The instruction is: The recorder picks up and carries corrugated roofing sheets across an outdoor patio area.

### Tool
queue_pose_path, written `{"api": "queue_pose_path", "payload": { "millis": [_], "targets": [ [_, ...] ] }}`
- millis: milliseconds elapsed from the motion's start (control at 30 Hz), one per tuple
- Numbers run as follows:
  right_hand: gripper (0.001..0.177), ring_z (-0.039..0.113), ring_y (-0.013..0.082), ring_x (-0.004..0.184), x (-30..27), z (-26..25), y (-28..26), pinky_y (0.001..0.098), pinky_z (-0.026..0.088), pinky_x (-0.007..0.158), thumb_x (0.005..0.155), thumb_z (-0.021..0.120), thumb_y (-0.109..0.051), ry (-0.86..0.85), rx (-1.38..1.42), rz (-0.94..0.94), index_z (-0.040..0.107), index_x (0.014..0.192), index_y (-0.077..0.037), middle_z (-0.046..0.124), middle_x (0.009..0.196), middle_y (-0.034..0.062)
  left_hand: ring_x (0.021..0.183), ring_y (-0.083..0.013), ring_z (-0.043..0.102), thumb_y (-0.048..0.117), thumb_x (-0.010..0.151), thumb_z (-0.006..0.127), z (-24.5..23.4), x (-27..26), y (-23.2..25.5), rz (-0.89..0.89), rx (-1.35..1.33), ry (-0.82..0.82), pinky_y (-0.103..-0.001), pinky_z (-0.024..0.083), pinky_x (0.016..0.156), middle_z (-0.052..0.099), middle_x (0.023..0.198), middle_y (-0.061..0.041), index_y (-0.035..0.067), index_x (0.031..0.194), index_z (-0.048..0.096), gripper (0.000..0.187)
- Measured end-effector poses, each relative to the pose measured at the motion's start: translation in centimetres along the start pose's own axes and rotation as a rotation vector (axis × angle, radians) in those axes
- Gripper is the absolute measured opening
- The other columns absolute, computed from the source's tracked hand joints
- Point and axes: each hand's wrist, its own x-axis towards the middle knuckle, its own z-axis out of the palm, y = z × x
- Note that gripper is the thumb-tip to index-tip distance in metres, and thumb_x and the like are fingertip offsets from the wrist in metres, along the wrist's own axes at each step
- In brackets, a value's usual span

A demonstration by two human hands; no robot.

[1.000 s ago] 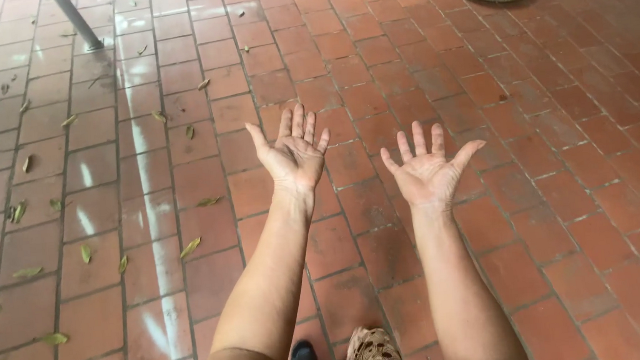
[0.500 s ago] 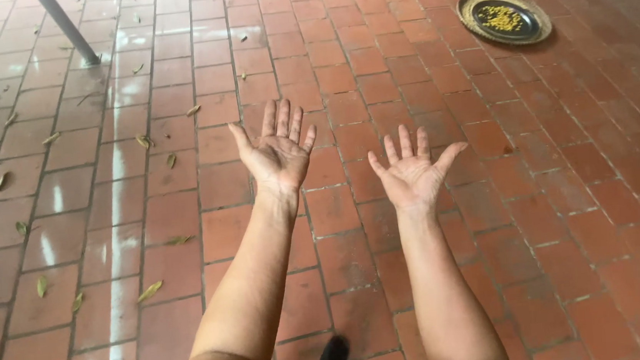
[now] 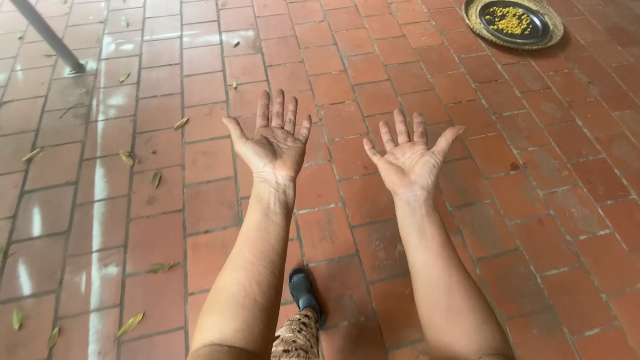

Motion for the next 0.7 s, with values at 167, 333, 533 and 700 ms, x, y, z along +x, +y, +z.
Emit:
{"api": "queue_pose_path", "payload": {
  "millis": [167, 333, 533, 700],
  "targets": [
    [0.101, 0.006, 0.0328, 0.161, 9.7, 0.8, -0.2, 0.0732, 0.004, 0.122, 0.067, 0.062, -0.087, 0.019, -0.019, 0.030, 0.048, 0.145, -0.025, 0.023, 0.172, 0.0063, 0.150, -0.0285, 0.034, 0.081, 0.089, 0.034, 1.0, 9.5, -0.5, 0.005, -0.054, -0.016, -0.052, 0.030, 0.116, 0.035, 0.165, -0.011, 0.014, 0.161, 0.030, 0.099],
    [0.091, 0.007, 0.0305, 0.159, 20.9, 2.8, 2.0, 0.0718, 0.004, 0.120, 0.068, 0.061, -0.085, -0.014, -0.016, 0.074, 0.054, 0.136, -0.025, 0.026, 0.172, 0.0034, 0.149, -0.0273, 0.035, 0.080, 0.087, 0.036, 2.6, 19.7, 1.7, 0.027, -0.050, -0.016, -0.051, 0.031, 0.114, 0.036, 0.164, -0.009, 0.015, 0.160, 0.031, 0.098],
    [0.085, 0.008, 0.0307, 0.161, 28.5, 4.2, 3.5, 0.0730, 0.010, 0.125, 0.072, 0.063, -0.083, 0.049, 0.016, 0.070, 0.059, 0.133, -0.023, 0.029, 0.170, 0.0044, 0.149, -0.0256, 0.037, 0.079, 0.088, 0.037, 3.3, 28.0, 1.0, 0.014, 0.005, 0.037, -0.051, 0.031, 0.115, 0.039, 0.163, -0.008, 0.015, 0.159, 0.033, 0.096],
    [0.087, 0.009, 0.0319, 0.160, 35.7, 4.5, 4.1, 0.0728, 0.007, 0.122, 0.071, 0.063, -0.083, 0.007, 0.003, 0.099, 0.058, 0.133, -0.023, 0.028, 0.169, 0.0022, 0.149, -0.0250, 0.036, 0.079, 0.089, 0.035, 3.9, 34.4, 0.7, 0.014, 0.013, 0.062, -0.051, 0.028, 0.118, 0.040, 0.162, -0.008, 0.015, 0.159, 0.033, 0.095]
  ]
}}
